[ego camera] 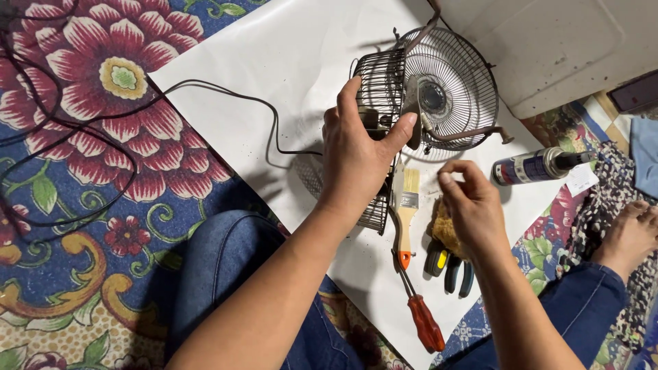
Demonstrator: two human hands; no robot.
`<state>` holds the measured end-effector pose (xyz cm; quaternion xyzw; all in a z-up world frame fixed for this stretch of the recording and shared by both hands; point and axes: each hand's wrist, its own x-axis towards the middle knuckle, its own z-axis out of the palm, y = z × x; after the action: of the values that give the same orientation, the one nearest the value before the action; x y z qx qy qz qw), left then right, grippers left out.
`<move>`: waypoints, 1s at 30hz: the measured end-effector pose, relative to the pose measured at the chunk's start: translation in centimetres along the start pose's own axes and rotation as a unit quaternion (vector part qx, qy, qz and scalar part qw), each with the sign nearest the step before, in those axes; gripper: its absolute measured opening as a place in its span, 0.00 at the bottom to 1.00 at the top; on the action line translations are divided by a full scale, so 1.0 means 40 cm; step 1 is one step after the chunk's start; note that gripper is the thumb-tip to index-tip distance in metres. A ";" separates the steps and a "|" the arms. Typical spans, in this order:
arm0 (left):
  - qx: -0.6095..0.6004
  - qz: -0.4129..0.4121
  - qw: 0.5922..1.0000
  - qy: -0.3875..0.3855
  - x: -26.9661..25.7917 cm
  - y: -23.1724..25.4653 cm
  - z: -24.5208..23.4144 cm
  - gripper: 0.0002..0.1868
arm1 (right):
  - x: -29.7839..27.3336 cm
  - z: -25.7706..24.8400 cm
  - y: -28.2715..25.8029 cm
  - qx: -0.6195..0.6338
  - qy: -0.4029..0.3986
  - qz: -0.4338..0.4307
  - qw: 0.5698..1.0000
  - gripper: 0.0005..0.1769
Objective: The person cleans a disassembled electric fan by brushing dust off the metal stand and fan blades, then applies lubricant to the stand joints. They wipe the fan blades with a sponge and reattach the fan blade to the motor housing.
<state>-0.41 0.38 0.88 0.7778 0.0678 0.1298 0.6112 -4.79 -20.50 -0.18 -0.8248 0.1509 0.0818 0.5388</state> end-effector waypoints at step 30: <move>0.395 0.302 0.815 -0.298 0.186 0.137 -0.036 0.25 | 0.119 0.105 -0.001 -0.130 -0.061 -0.145 0.979 0.39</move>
<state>6.01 2.36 7.40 0.9342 -0.3111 0.0318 0.1716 -0.19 -17.41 -3.24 -0.8942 -0.0150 0.0721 0.4416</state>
